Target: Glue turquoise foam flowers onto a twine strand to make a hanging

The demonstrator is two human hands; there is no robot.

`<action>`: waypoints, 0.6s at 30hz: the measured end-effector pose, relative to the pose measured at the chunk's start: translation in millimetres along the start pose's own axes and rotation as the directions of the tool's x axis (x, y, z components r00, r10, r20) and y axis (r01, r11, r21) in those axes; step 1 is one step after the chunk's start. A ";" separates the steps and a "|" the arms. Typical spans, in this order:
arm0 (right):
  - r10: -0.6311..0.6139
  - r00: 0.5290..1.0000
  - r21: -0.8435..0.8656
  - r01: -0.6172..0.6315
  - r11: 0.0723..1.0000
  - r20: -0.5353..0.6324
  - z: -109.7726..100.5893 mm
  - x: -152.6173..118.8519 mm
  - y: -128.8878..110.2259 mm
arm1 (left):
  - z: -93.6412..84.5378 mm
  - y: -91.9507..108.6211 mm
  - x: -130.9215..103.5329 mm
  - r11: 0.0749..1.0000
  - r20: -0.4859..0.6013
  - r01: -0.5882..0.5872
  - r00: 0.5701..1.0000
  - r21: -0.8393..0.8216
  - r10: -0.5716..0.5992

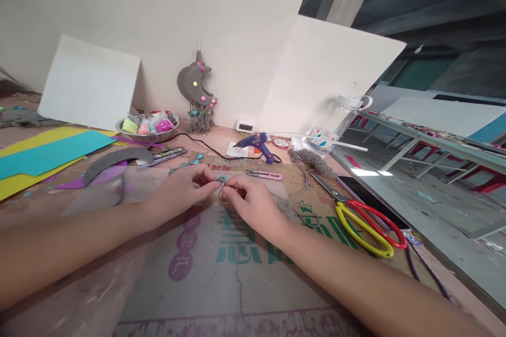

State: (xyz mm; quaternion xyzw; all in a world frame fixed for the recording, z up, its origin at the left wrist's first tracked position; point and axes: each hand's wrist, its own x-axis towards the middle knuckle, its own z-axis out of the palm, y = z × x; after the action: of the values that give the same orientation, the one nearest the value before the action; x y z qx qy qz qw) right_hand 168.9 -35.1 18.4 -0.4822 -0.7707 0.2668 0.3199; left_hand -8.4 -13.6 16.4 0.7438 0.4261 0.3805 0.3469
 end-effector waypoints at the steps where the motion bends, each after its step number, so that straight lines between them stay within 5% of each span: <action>1: -0.010 1.000 0.000 0.010 1.000 0.002 -0.2 -0.3 -0.6 | -0.2 0.3 0.0 1.000 0.007 0.003 1.000 -0.004 -0.003; 12: -0.021 0.999 -0.041 0.023 0.999 0.040 -2.0 1.2 1.3 | 0.4 2.4 -1.2 1.000 0.006 0.000 1.000 0.026 0.000; 18: -0.116 0.989 -0.187 0.132 0.973 0.093 -1.6 -2.2 0.7 | -0.4 3.6 0.0 0.998 -0.008 0.069 0.998 -0.011 -0.069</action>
State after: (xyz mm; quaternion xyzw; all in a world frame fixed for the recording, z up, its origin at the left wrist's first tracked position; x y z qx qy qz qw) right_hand 171.3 -36.7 18.4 -0.4504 -0.8340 0.1898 0.2559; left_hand -7.4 -15.0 19.7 0.7253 0.4509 0.3737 0.3619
